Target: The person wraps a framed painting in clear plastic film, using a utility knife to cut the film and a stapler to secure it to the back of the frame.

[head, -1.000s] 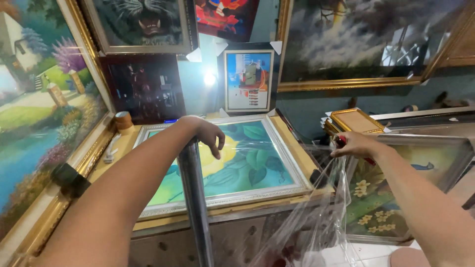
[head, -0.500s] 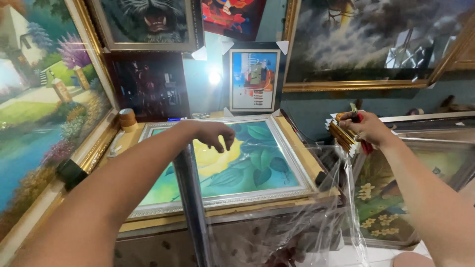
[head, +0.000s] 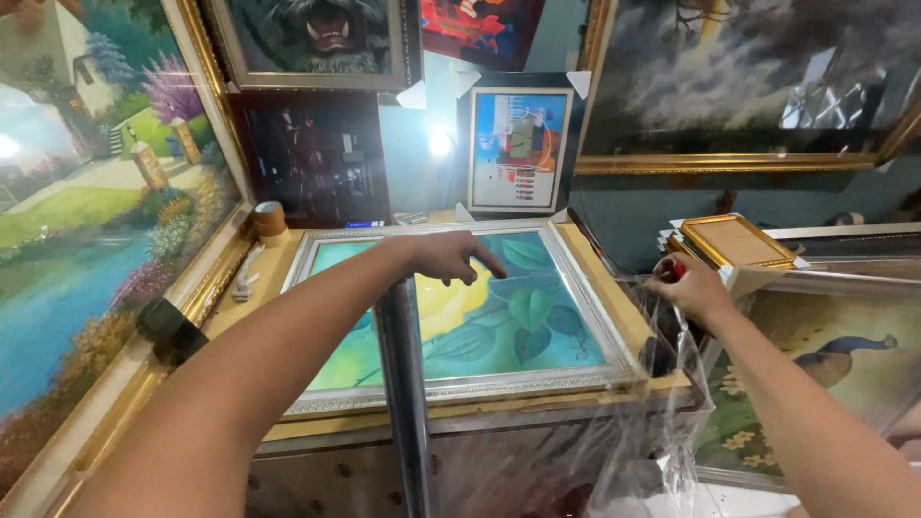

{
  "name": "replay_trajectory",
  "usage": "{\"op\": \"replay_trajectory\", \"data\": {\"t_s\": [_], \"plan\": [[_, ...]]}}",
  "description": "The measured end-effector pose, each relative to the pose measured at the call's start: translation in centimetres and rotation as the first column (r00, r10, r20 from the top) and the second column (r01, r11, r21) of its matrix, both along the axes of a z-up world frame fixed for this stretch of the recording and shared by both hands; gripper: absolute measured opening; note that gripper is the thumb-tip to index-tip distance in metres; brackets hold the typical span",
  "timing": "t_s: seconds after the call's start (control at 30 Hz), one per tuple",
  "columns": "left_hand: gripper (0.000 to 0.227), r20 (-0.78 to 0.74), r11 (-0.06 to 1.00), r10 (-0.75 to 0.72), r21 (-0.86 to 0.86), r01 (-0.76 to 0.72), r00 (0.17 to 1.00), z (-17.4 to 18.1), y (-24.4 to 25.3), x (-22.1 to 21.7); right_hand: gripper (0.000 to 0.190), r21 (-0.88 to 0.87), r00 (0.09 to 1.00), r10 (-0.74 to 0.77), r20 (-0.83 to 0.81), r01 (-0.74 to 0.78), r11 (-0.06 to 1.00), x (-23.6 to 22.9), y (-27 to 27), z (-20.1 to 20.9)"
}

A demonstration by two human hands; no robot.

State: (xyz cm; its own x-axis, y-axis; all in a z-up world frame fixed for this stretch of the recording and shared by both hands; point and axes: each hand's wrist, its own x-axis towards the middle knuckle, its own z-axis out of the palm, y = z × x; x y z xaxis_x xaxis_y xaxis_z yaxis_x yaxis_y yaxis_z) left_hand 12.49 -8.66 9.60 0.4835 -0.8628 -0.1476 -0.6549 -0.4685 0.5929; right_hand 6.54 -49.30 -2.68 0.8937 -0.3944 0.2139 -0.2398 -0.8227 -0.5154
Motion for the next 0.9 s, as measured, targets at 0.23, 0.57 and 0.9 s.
{"op": "replay_trajectory", "data": {"t_s": [0.23,0.57,0.9], "plan": [[0.049,0.07,0.995,-0.039,-0.086,0.045,0.997,-0.1,-0.5,-0.1,0.048,-0.093,0.982,-0.185,0.028,0.187,0.978,1.2,0.2,0.5],[0.05,0.043,0.994,-0.048,-0.093,0.052,0.998,-1.3,-1.2,1.9,0.047,0.396,0.992,-0.096,0.077,0.058,0.917,-9.4,20.5,6.5],[0.053,-0.002,0.999,-0.045,0.022,0.045,0.999,0.7,-1.1,-0.8,0.031,0.426,0.979,0.192,0.069,-0.203,0.882,-10.1,29.4,6.4]]}}
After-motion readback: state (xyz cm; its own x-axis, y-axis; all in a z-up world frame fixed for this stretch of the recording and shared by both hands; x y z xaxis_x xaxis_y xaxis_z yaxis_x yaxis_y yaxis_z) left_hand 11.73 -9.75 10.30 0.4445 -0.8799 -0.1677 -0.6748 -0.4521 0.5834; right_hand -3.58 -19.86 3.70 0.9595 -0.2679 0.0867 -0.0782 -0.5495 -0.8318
